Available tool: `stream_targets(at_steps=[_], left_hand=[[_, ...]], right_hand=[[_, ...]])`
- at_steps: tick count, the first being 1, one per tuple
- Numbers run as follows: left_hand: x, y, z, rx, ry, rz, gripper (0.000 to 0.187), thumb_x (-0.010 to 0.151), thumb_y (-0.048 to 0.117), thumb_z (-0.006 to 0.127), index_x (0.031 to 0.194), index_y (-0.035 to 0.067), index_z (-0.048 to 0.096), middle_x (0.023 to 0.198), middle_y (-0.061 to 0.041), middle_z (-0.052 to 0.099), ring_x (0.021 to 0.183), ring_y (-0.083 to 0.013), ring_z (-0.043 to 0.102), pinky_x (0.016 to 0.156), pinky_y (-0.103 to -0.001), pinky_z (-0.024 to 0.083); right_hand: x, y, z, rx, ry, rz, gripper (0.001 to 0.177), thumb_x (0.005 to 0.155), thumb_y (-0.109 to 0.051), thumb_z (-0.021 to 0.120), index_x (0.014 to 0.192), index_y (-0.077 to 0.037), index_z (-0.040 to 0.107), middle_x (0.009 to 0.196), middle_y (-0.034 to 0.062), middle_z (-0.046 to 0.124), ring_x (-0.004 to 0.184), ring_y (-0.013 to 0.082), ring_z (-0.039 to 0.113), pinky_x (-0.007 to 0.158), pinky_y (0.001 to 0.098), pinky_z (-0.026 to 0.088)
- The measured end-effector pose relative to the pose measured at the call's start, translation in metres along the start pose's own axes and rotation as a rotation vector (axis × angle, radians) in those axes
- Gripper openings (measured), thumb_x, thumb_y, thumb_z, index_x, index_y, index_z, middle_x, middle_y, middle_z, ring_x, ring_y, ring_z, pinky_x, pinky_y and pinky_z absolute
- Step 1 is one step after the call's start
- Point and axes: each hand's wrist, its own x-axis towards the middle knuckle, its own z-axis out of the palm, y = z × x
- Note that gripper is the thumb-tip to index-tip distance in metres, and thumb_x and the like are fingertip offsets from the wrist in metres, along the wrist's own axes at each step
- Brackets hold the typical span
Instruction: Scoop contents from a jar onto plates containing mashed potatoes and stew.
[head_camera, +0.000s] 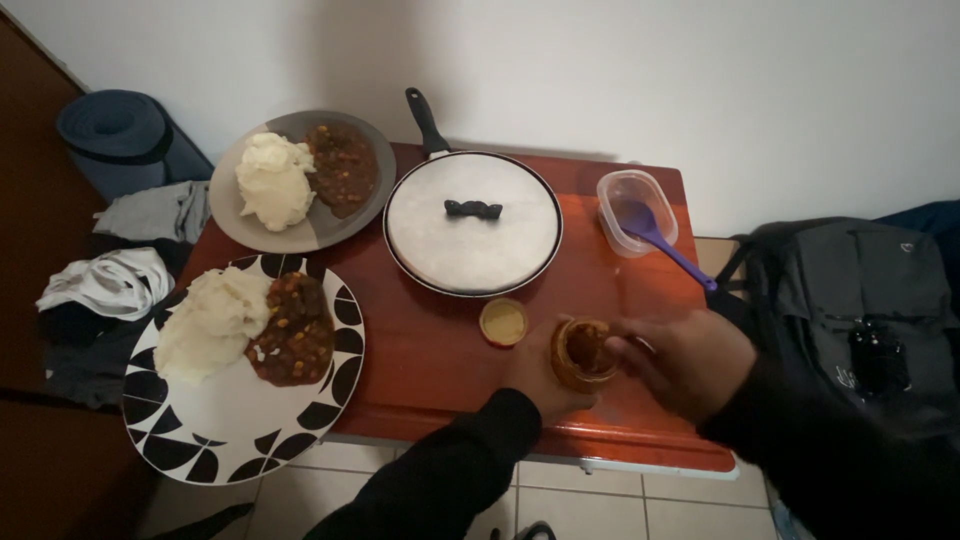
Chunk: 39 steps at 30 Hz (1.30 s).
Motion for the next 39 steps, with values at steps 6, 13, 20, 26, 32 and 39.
stream_targets(at_steps=[6, 13, 20, 26, 32, 39], left_hand=[[0.001, -0.008, 0.004, -0.045, 0.003, -0.027, 0.079, 0.055, 0.009, 0.090, 0.127, 0.008, 0.058, 0.121, -0.006, 0.071, 0.114, -0.0182, 0.070, 0.101, -0.033, 0.058], [0.001, -0.003, 0.003, 0.014, 0.015, -0.037, 0.083, 0.053, 0.009, 0.092, 0.128, 0.008, 0.057, 0.121, -0.006, 0.071, 0.115, -0.0179, 0.069, 0.101, -0.033, 0.057], [0.003, -0.015, 0.005, -0.012, 0.019, -0.078, 0.087, 0.051, 0.009, 0.093, 0.129, 0.007, 0.056, 0.122, -0.006, 0.070, 0.116, -0.0183, 0.069, 0.100, -0.033, 0.059], [0.002, -0.006, 0.003, 0.020, 0.016, -0.108, 0.088, 0.051, 0.011, 0.094, 0.131, 0.008, 0.055, 0.123, -0.006, 0.069, 0.116, -0.0188, 0.069, 0.100, -0.034, 0.058], [0.003, -0.013, 0.002, 0.050, 0.000, -0.113, 0.083, 0.051, 0.012, 0.093, 0.126, 0.009, 0.056, 0.120, -0.006, 0.070, 0.114, -0.0194, 0.070, 0.098, -0.034, 0.058], [0.000, 0.009, -0.001, -0.005, -0.006, -0.118, 0.080, 0.053, 0.010, 0.092, 0.125, 0.009, 0.057, 0.119, -0.006, 0.071, 0.113, -0.0197, 0.070, 0.098, -0.034, 0.057]], right_hand=[[-0.009, -0.016, 0.000, 0.132, 0.075, 0.368, 0.031, 0.099, -0.035, 0.056, 0.093, -0.011, 0.074, 0.064, 0.0073, 0.076, 0.059, 0.0206, 0.078, 0.058, 0.0340, 0.060], [-0.006, -0.025, -0.003, 0.331, 0.360, 0.369, 0.039, 0.105, -0.028, 0.044, 0.083, -0.004, 0.066, 0.059, 0.0069, 0.071, 0.056, 0.0169, 0.072, 0.053, 0.0308, 0.059], [0.014, -0.040, 0.002, 0.188, 0.437, 0.293, 0.034, 0.102, -0.030, 0.051, 0.086, -0.005, 0.067, 0.062, 0.0089, 0.071, 0.057, 0.0219, 0.074, 0.054, 0.0348, 0.056], [0.020, -0.043, 0.008, 0.064, 0.461, 0.168, 0.032, 0.103, -0.029, 0.052, 0.086, -0.005, 0.064, 0.066, 0.0163, 0.065, 0.063, 0.0358, 0.068, 0.056, 0.0435, 0.052], [0.027, -0.050, 0.007, 0.047, 0.459, 0.137, 0.030, 0.102, -0.029, 0.054, 0.086, -0.005, 0.063, 0.063, 0.0168, 0.063, 0.061, 0.0375, 0.067, 0.054, 0.0456, 0.049], [0.030, -0.055, 0.007, 0.213, 0.449, 0.187, 0.032, 0.102, -0.028, 0.053, 0.081, -0.005, 0.061, 0.059, 0.0129, 0.064, 0.056, 0.0305, 0.070, 0.051, 0.0398, 0.052]])
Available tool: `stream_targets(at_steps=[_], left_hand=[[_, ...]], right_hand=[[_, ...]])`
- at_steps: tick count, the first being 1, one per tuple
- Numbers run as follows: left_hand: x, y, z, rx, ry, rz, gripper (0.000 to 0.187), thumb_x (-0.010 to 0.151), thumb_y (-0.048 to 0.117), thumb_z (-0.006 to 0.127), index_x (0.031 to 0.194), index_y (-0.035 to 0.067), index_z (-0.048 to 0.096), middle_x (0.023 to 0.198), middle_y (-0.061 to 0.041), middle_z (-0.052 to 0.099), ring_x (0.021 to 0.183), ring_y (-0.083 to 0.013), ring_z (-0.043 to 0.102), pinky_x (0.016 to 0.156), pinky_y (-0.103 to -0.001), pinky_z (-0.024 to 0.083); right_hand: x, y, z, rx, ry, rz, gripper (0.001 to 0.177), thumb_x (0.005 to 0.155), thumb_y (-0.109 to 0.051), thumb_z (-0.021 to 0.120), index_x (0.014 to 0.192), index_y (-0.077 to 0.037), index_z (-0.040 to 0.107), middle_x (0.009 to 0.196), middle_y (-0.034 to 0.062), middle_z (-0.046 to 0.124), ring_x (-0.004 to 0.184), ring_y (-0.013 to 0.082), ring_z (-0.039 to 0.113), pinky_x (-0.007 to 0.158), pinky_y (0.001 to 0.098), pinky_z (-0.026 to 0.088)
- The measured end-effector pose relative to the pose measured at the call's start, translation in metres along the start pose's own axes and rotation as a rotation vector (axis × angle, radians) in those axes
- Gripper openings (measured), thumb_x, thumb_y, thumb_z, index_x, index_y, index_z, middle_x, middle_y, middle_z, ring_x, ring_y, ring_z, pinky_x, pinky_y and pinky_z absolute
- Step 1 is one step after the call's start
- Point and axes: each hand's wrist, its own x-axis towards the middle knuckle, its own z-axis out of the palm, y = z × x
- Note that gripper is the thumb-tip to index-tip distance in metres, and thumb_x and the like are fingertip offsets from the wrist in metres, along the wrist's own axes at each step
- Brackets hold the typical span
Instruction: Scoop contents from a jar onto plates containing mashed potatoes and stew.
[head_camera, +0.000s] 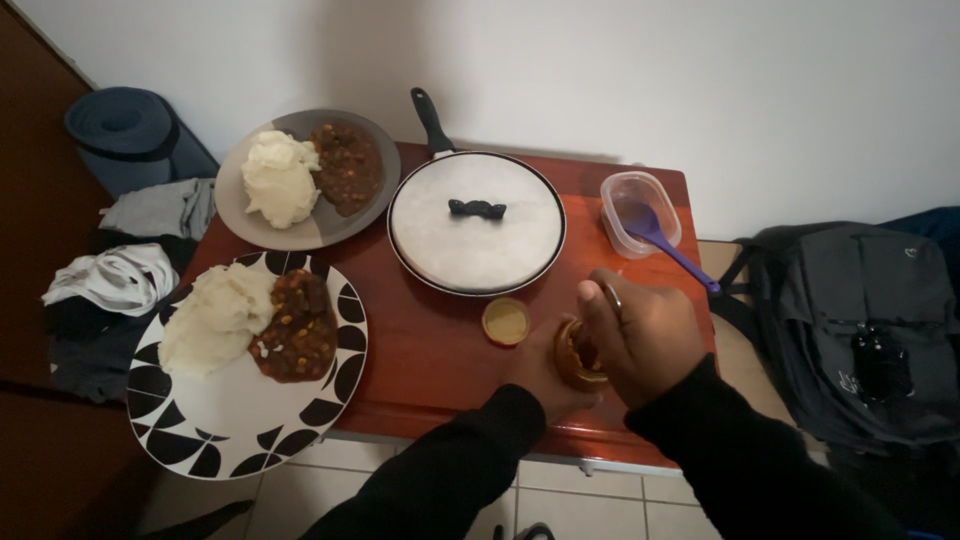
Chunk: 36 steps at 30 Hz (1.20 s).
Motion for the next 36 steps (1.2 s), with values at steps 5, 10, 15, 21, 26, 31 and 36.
stream_targets(at_steps=[5, 10, 15, 21, 26, 31, 36], left_hand=[[0.001, 0.003, 0.000, 0.029, -0.011, -0.011, 0.079, 0.053, 0.008, 0.091, 0.125, 0.009, 0.058, 0.119, -0.007, 0.070, 0.113, -0.0197, 0.070, 0.099, -0.034, 0.057], [0.001, 0.001, 0.001, -0.008, -0.006, 0.031, 0.080, 0.053, 0.009, 0.091, 0.126, 0.007, 0.059, 0.121, -0.007, 0.070, 0.115, -0.0191, 0.069, 0.101, -0.033, 0.058], [0.001, -0.005, 0.004, 0.039, 0.033, 0.024, 0.084, 0.051, 0.012, 0.093, 0.128, 0.006, 0.057, 0.121, -0.007, 0.071, 0.115, -0.0182, 0.070, 0.099, -0.032, 0.058], [0.004, -0.004, 0.009, 0.048, 0.080, 0.033, 0.081, 0.052, 0.013, 0.092, 0.125, 0.007, 0.059, 0.117, -0.007, 0.073, 0.111, -0.0182, 0.071, 0.095, -0.032, 0.058], [0.006, 0.002, 0.016, 0.211, 0.147, 0.070, 0.074, 0.046, 0.017, 0.095, 0.113, 0.008, 0.066, 0.107, -0.009, 0.076, 0.102, -0.0233, 0.075, 0.090, -0.035, 0.061], [0.010, 0.001, 0.021, 0.249, 0.184, 0.104, 0.079, 0.044, 0.018, 0.097, 0.115, 0.008, 0.065, 0.108, -0.011, 0.075, 0.103, -0.0259, 0.074, 0.090, -0.036, 0.060], [0.011, -0.003, 0.022, 0.323, 0.196, 0.051, 0.082, 0.044, 0.019, 0.098, 0.118, 0.008, 0.065, 0.110, -0.011, 0.075, 0.105, -0.0265, 0.074, 0.090, -0.036, 0.060]], right_hand=[[-0.001, 0.009, -0.002, -0.176, 0.055, -0.046, 0.031, 0.103, -0.029, 0.053, 0.086, -0.005, 0.065, 0.061, 0.0165, 0.063, 0.058, 0.0339, 0.067, 0.054, 0.0411, 0.050], [-0.014, 0.025, -0.017, 0.015, 0.048, 0.122, 0.040, 0.106, -0.031, 0.047, 0.082, -0.004, 0.065, 0.060, 0.0074, 0.068, 0.054, 0.0197, 0.071, 0.052, 0.0326, 0.054], [-0.028, 0.032, -0.027, 0.162, 0.160, 0.251, 0.042, 0.107, -0.030, 0.047, 0.084, -0.001, 0.067, 0.058, 0.0078, 0.065, 0.050, 0.0159, 0.066, 0.050, 0.0302, 0.052], [-0.045, 0.033, -0.031, 0.225, 0.245, 0.233, 0.044, 0.110, -0.028, 0.046, 0.085, 0.002, 0.066, 0.059, 0.0090, 0.064, 0.050, 0.0154, 0.063, 0.050, 0.0287, 0.049], [-0.058, 0.046, -0.038, 0.313, 0.352, 0.304, 0.045, 0.112, -0.029, 0.044, 0.087, 0.003, 0.064, 0.063, 0.0108, 0.066, 0.051, 0.0160, 0.063, 0.050, 0.0294, 0.051], [-0.068, 0.061, -0.042, 0.373, 0.398, 0.348, 0.046, 0.113, -0.030, 0.043, 0.087, 0.003, 0.062, 0.065, 0.0127, 0.066, 0.054, 0.0191, 0.066, 0.051, 0.0308, 0.053], [-0.076, 0.078, -0.046, 0.410, 0.465, 0.280, 0.045, 0.116, -0.030, 0.044, 0.089, 0.004, 0.058, 0.071, 0.0133, 0.062, 0.059, 0.0223, 0.069, 0.051, 0.0329, 0.055]])
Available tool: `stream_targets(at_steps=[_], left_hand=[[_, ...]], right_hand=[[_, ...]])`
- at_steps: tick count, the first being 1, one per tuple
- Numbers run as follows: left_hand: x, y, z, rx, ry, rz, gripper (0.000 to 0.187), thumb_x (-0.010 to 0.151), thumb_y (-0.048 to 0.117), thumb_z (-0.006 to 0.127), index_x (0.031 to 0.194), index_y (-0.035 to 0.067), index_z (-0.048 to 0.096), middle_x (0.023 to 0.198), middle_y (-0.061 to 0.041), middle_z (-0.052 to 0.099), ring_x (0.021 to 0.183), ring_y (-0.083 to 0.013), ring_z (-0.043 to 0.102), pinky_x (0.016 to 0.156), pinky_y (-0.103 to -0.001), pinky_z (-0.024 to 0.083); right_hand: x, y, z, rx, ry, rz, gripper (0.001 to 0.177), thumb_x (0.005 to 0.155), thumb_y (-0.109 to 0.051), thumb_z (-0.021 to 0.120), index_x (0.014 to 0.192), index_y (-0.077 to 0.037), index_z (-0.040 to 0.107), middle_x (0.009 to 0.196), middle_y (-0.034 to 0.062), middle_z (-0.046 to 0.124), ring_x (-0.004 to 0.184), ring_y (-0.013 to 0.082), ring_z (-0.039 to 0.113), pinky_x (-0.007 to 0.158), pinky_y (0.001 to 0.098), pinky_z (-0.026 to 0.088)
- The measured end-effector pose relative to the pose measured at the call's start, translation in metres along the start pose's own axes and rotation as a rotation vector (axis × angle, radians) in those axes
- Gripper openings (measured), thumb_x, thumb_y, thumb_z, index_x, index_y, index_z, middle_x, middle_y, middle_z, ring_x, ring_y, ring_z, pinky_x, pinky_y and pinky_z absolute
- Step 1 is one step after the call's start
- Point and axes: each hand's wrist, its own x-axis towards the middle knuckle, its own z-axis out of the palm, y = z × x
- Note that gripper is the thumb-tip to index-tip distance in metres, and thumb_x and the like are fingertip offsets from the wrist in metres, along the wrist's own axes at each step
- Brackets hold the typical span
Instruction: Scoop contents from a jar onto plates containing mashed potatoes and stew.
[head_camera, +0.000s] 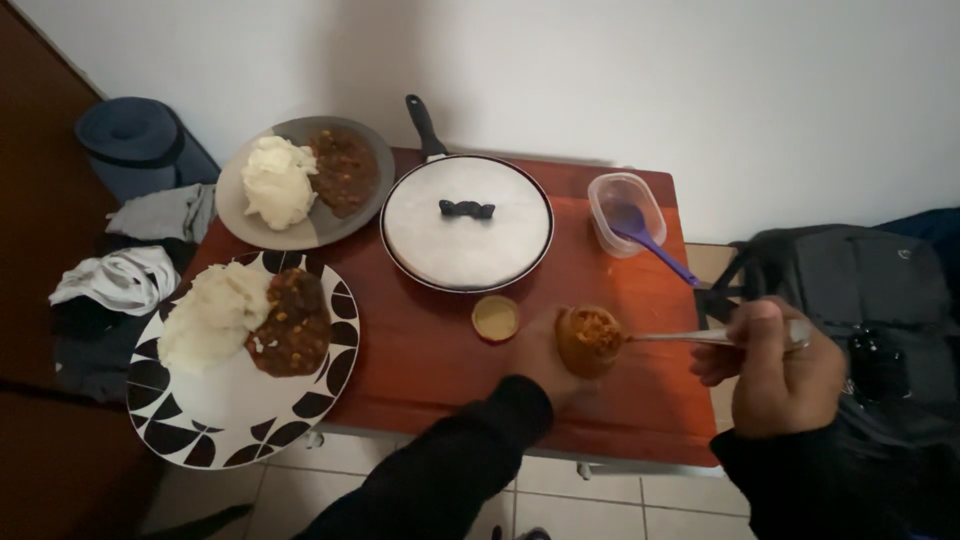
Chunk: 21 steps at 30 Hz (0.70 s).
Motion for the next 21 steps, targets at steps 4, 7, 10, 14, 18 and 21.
stream_targets(at_steps=[4, 7, 10, 14, 18, 21], left_hand=[[0.000, -0.001, 0.001, -0.093, 0.005, 0.015, 0.082, 0.045, 0.018, 0.097, 0.120, 0.008, 0.063, 0.111, -0.010, 0.075, 0.106, -0.0239, 0.074, 0.091, -0.035, 0.060], [0.000, -0.006, 0.003, -0.116, 0.012, 0.040, 0.081, 0.045, 0.016, 0.097, 0.118, 0.007, 0.063, 0.111, -0.010, 0.074, 0.105, -0.0232, 0.074, 0.091, -0.035, 0.060], [-0.001, -0.008, 0.005, -0.161, -0.004, 0.041, 0.080, 0.046, 0.015, 0.097, 0.117, 0.006, 0.062, 0.112, -0.010, 0.073, 0.106, -0.0222, 0.073, 0.092, -0.034, 0.060], [-0.003, -0.007, 0.001, -0.071, 0.021, 0.036, 0.088, 0.045, 0.014, 0.100, 0.121, 0.005, 0.058, 0.115, -0.010, 0.068, 0.108, -0.0222, 0.067, 0.094, -0.035, 0.057], [-0.013, 0.002, -0.010, -0.114, 0.046, 0.042, 0.090, 0.047, 0.014, 0.100, 0.125, 0.005, 0.056, 0.118, -0.009, 0.068, 0.112, -0.0210, 0.067, 0.097, -0.035, 0.056], [-0.019, 0.016, -0.024, -0.266, 0.053, 0.022, 0.083, 0.052, 0.014, 0.097, 0.125, 0.007, 0.059, 0.120, -0.006, 0.072, 0.114, -0.0187, 0.070, 0.100, -0.033, 0.058]], right_hand=[[0.003, 0.009, -0.008, -0.010, 0.031, 0.035, 0.046, 0.116, -0.031, 0.043, 0.090, 0.004, 0.058, 0.070, 0.0139, 0.062, 0.060, 0.0241, 0.070, 0.051, 0.0341, 0.055], [0.005, 0.010, -0.011, -0.017, 0.066, 0.068, 0.045, 0.116, -0.032, 0.043, 0.091, 0.003, 0.057, 0.072, 0.0143, 0.062, 0.062, 0.0247, 0.070, 0.052, 0.0348, 0.057], [0.008, 0.013, -0.016, -0.029, 0.070, 0.076, 0.045, 0.116, -0.033, 0.042, 0.091, 0.002, 0.056, 0.071, 0.0163, 0.064, 0.059, 0.0253, 0.069, 0.053, 0.0349, 0.056], [0.013, 0.018, -0.021, 0.041, 0.048, 0.090, 0.044, 0.117, -0.032, 0.042, 0.091, 0.001, 0.055, 0.073, 0.0188, 0.066, 0.060, 0.0246, 0.068, 0.055, 0.0347, 0.057], [0.013, 0.011, -0.021, 0.089, 0.038, 0.058, 0.043, 0.119, -0.032, 0.043, 0.092, 0.000, 0.053, 0.073, 0.0184, 0.065, 0.060, 0.0241, 0.066, 0.054, 0.0351, 0.055], [0.018, -0.003, -0.019, 0.040, 0.028, 0.079, 0.043, 0.119, -0.031, 0.040, 0.090, -0.001, 0.053, 0.072, 0.0180, 0.065, 0.061, 0.0236, 0.067, 0.054, 0.0352, 0.054]])
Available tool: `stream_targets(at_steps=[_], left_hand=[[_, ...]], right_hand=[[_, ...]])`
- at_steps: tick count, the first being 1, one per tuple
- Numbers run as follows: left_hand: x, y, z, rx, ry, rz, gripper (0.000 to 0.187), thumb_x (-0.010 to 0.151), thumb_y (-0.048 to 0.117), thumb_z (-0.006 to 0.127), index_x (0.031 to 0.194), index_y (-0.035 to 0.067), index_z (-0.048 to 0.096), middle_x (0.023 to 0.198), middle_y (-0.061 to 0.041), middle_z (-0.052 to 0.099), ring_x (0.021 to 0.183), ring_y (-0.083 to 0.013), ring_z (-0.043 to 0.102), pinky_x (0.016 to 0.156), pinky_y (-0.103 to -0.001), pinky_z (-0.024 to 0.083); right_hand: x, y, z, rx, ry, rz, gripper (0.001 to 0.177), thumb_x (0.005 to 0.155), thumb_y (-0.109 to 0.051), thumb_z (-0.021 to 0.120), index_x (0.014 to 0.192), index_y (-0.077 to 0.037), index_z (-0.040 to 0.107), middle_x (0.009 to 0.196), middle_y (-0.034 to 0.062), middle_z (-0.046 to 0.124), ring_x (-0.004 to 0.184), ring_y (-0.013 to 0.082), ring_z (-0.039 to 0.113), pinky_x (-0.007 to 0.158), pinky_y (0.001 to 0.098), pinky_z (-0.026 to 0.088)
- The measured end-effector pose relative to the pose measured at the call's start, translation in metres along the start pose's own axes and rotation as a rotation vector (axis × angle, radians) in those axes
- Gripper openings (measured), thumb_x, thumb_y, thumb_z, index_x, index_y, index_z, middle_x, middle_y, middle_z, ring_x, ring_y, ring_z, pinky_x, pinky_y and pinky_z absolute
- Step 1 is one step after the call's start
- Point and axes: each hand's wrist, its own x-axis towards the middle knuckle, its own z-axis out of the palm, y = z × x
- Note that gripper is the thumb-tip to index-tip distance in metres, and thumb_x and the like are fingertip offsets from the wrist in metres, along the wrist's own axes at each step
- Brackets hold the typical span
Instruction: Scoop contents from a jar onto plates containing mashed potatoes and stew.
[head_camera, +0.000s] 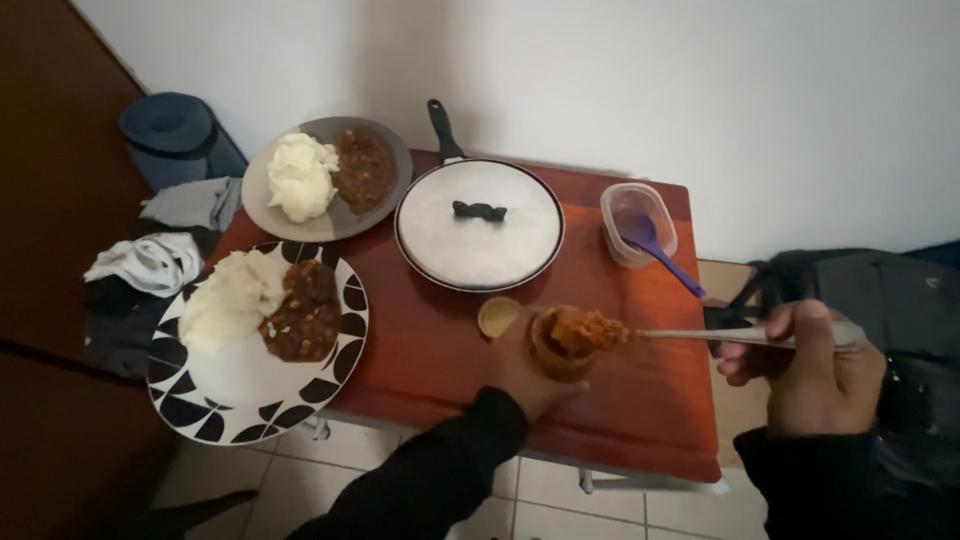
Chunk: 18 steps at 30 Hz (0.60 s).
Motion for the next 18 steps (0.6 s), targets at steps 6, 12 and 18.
stream_targets(at_steps=[6, 12, 18], left_hand=[[-0.006, 0.042, -0.043, -0.037, 0.096, 0.068, 0.086, 0.050, 0.012, 0.098, 0.127, 0.005, 0.058, 0.121, -0.008, 0.070, 0.113, -0.0193, 0.069, 0.099, -0.035, 0.058], [0.000, 0.080, -0.119, 0.026, 0.106, 0.035, 0.092, 0.051, 0.013, 0.097, 0.133, 0.008, 0.057, 0.126, -0.007, 0.071, 0.118, -0.0199, 0.068, 0.101, -0.036, 0.057], [0.028, 0.099, -0.224, 0.261, 0.123, -0.068, 0.085, 0.052, 0.019, 0.097, 0.127, 0.010, 0.059, 0.121, -0.007, 0.075, 0.116, -0.0198, 0.071, 0.100, -0.036, 0.057]], right_hand=[[0.011, -0.032, 0.029, 0.213, -0.071, -0.012, 0.034, 0.116, -0.022, 0.038, 0.091, -0.003, 0.050, 0.075, 0.0177, 0.062, 0.063, 0.0242, 0.064, 0.053, 0.0373, 0.051], [0.020, -0.055, 0.098, 0.337, -0.129, 0.042, 0.035, 0.113, -0.021, 0.038, 0.087, -0.004, 0.053, 0.071, 0.0197, 0.062, 0.056, 0.0264, 0.060, 0.051, 0.0374, 0.049], [0.018, -0.085, 0.205, 0.389, -0.211, 0.078, 0.032, 0.114, -0.025, 0.038, 0.090, -0.007, 0.051, 0.074, 0.0180, 0.065, 0.061, 0.0249, 0.061, 0.058, 0.0375, 0.052]])
